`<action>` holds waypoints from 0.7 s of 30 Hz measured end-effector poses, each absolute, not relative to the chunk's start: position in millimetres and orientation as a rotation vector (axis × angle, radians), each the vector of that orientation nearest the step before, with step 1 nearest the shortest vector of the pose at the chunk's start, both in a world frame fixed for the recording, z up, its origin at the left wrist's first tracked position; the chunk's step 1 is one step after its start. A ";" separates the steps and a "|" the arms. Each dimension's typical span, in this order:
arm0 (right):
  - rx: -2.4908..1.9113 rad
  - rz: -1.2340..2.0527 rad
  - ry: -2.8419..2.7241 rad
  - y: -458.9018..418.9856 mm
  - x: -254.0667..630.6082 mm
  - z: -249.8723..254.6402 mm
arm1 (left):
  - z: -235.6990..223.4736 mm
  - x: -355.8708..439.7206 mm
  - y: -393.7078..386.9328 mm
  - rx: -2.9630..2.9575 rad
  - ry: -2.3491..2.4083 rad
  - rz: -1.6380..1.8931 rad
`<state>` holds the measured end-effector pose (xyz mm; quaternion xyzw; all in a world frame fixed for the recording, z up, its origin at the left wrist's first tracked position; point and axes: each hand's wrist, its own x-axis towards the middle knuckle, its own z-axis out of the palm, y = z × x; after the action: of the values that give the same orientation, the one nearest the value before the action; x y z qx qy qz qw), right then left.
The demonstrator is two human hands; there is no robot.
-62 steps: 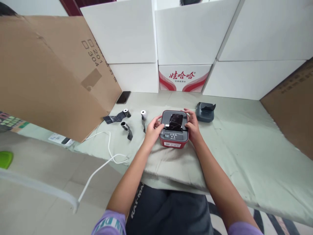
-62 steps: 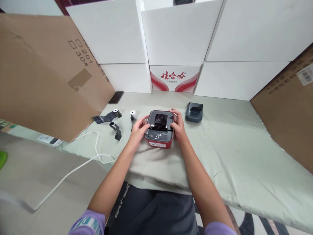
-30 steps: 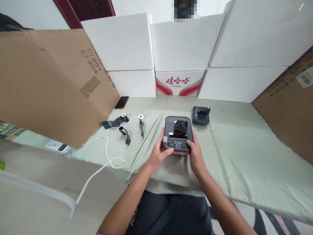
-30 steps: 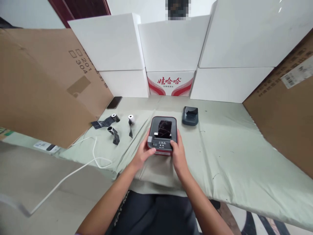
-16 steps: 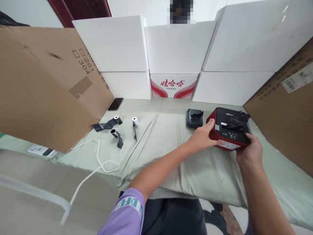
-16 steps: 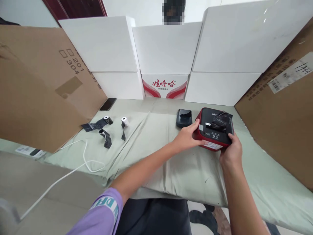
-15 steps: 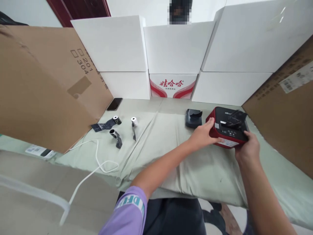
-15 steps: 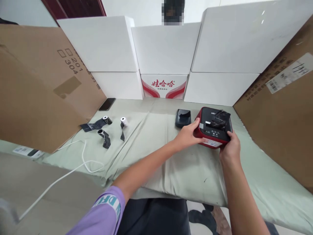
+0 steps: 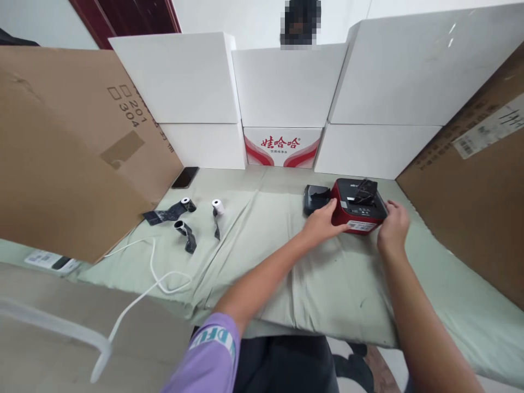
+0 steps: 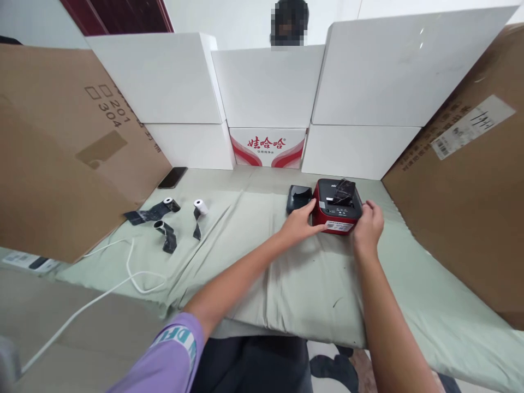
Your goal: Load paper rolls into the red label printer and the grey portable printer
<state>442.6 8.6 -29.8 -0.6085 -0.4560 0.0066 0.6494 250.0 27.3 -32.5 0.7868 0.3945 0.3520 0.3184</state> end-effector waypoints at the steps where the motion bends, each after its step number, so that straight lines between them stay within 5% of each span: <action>1: -1.409 -0.102 -0.994 -2.6 431.6 -23.7 | -30.9 238.2 20.9 2.102 1.096 0.881; 4: -1.412 -0.075 -1.262 -26.6 379.8 -13.5 | -33.5 193.2 3.5 2.159 1.281 0.744; 10: -1.748 0.259 -1.333 18.8 280.4 -48.3 | -50.4 117.2 3.5 1.957 1.561 1.006; 21: -1.958 0.007 -1.175 51.3 258.7 -56.8 | -57.8 96.5 34.6 1.676 1.594 1.296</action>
<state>258.7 51.3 -56.8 -0.7798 -0.4677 0.0029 0.4161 96.5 34.6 -57.8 0.6132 0.5832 0.4742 0.2428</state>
